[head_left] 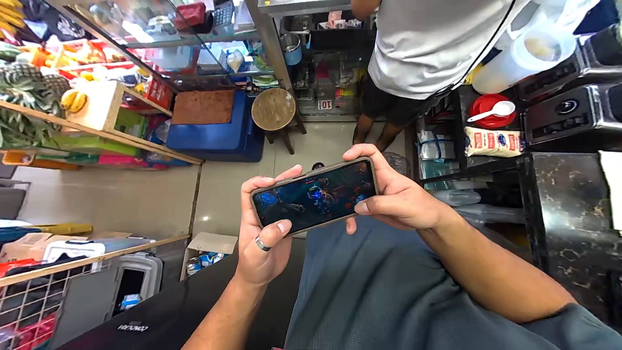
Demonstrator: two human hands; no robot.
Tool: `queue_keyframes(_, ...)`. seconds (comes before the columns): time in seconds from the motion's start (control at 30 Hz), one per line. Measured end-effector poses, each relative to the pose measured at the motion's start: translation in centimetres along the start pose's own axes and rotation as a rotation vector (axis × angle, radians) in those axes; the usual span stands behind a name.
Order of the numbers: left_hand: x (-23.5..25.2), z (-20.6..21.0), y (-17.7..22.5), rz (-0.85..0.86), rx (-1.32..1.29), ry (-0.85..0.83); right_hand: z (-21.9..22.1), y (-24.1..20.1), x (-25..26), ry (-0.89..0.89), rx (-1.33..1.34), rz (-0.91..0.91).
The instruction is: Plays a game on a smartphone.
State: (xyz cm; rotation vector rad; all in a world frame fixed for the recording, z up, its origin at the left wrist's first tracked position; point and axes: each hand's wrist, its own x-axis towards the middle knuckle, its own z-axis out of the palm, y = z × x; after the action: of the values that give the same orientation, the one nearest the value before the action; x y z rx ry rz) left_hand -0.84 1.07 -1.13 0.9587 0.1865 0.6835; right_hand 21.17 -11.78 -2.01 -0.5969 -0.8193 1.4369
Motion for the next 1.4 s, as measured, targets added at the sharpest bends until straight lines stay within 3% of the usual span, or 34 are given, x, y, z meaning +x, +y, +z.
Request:
queue_keyframes(0.53, 0.0, 1.0, -0.3, 0.044, 0.179, 0.178, 0.4, 0.0, 0.1, 0.013, -0.037, -0.012)
queue_keyframes(0.93, -0.1, 0.2, -0.1, 0.035, 0.063, 0.053, 1.2, 0.2, 0.4, 0.164, -0.181, 0.014)
queue_keyframes(1.1, -0.1, 0.1, -0.1, 0.017, 0.041, 0.057, 0.4, 0.0, 0.2, 0.044, -0.039, 0.023)
queue_keyframes(1.4, 0.0, 1.0, -0.3, 0.050, 0.153, 0.176, 0.3, -0.1, 0.3, 0.004, -0.060, 0.015)
